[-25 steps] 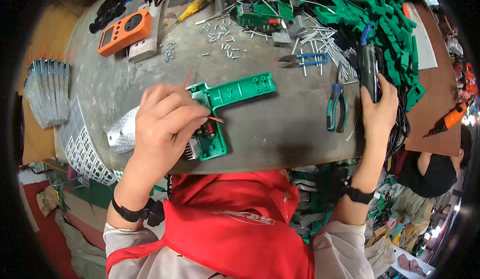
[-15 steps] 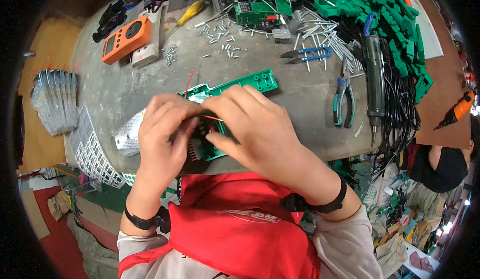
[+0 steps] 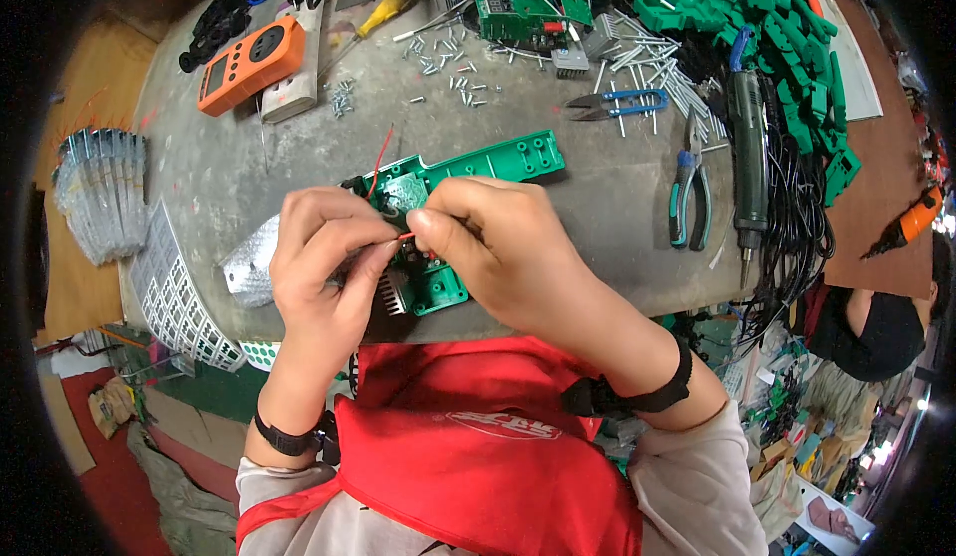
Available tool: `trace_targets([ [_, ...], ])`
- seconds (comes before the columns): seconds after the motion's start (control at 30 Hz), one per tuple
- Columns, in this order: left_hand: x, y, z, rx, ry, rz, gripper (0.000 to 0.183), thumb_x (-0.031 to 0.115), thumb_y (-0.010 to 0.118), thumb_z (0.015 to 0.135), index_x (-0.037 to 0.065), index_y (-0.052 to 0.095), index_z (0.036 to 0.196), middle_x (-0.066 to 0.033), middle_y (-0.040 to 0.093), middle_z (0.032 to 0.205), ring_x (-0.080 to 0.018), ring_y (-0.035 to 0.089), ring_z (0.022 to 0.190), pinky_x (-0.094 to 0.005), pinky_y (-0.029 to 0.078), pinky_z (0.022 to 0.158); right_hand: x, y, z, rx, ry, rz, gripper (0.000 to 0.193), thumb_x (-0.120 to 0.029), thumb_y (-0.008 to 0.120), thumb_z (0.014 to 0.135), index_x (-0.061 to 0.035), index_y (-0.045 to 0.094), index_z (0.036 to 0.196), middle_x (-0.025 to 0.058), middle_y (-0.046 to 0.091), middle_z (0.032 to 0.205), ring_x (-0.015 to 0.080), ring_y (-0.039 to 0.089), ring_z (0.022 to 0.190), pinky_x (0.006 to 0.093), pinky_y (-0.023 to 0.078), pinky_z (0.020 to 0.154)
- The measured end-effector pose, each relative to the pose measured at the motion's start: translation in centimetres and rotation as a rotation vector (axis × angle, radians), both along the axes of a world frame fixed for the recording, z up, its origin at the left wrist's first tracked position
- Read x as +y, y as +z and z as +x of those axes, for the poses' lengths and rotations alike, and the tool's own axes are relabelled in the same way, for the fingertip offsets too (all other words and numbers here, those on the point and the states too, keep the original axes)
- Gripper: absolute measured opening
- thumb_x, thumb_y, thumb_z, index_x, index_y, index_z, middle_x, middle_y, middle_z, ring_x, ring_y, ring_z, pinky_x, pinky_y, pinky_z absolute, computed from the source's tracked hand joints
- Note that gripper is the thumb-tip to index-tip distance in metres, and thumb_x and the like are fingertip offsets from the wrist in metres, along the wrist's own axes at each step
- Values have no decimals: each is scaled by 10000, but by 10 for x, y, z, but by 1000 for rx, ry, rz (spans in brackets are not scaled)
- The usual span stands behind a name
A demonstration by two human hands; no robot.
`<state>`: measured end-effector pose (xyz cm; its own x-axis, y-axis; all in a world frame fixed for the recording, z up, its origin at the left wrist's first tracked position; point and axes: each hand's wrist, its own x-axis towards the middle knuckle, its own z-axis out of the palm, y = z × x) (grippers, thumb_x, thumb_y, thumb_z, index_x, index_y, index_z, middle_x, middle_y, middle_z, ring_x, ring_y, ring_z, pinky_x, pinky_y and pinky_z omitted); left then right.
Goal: Assembling the internal components of a handheld electronic device, including circuit boards and wiring, using hand tools.
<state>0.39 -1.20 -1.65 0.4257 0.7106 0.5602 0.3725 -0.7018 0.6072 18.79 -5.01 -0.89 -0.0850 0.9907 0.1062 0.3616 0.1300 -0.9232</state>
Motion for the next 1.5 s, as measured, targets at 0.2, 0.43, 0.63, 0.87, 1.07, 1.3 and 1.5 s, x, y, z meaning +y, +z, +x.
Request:
trace_targets([
  [0.2,-7,-15,-21,158,68,219,223,-13,731,618,88,679,810,-40,599,845,-272,572,885,-379,468,757,-6,-3,-2,-22,-90,71,136,-50,663,883,8,595,782,63,512,644,126,464,537,293,365,488],
  [0.43,-4,-14,-28,321,-7,295,251,44,697,569,87,705,816,-45,591,861,-266,570,912,-364,476,736,-32,-30,10,52,-97,101,111,-38,658,871,12,610,784,64,533,664,134,476,559,281,366,508],
  [0.63,-1,-10,-27,360,-45,289,261,69,689,549,88,708,809,-25,572,823,-238,565,848,-352,457,691,-31,-28,11,96,-96,34,127,-54,652,876,9,607,775,67,539,666,144,477,557,292,360,502],
  [0.87,-1,-8,-25,346,-80,259,272,67,691,556,74,711,827,-23,579,798,-228,569,795,-347,449,675,-32,-33,11,124,-81,55,134,-64,651,878,0,606,769,62,532,662,142,475,545,292,354,493],
  [1.07,-3,-8,-26,340,-91,248,299,58,693,553,62,714,851,-30,592,808,-230,575,797,-347,456,678,-32,-34,9,95,-78,89,121,-56,649,877,-11,608,772,55,516,651,134,470,528,293,344,477],
  [1.3,-1,-7,-19,326,-122,261,297,39,680,558,51,712,854,-43,603,821,-240,578,791,-354,469,671,-34,-29,18,4,-98,127,94,-46,677,838,-19,614,773,71,522,644,175,492,520,306,355,472],
  [1.5,-9,-4,-20,434,-49,291,307,29,656,620,55,717,919,-68,620,862,-289,571,808,-393,479,698,-52,7,73,-181,-264,187,45,-27,705,799,-37,662,811,65,595,703,160,570,574,278,436,519],
])
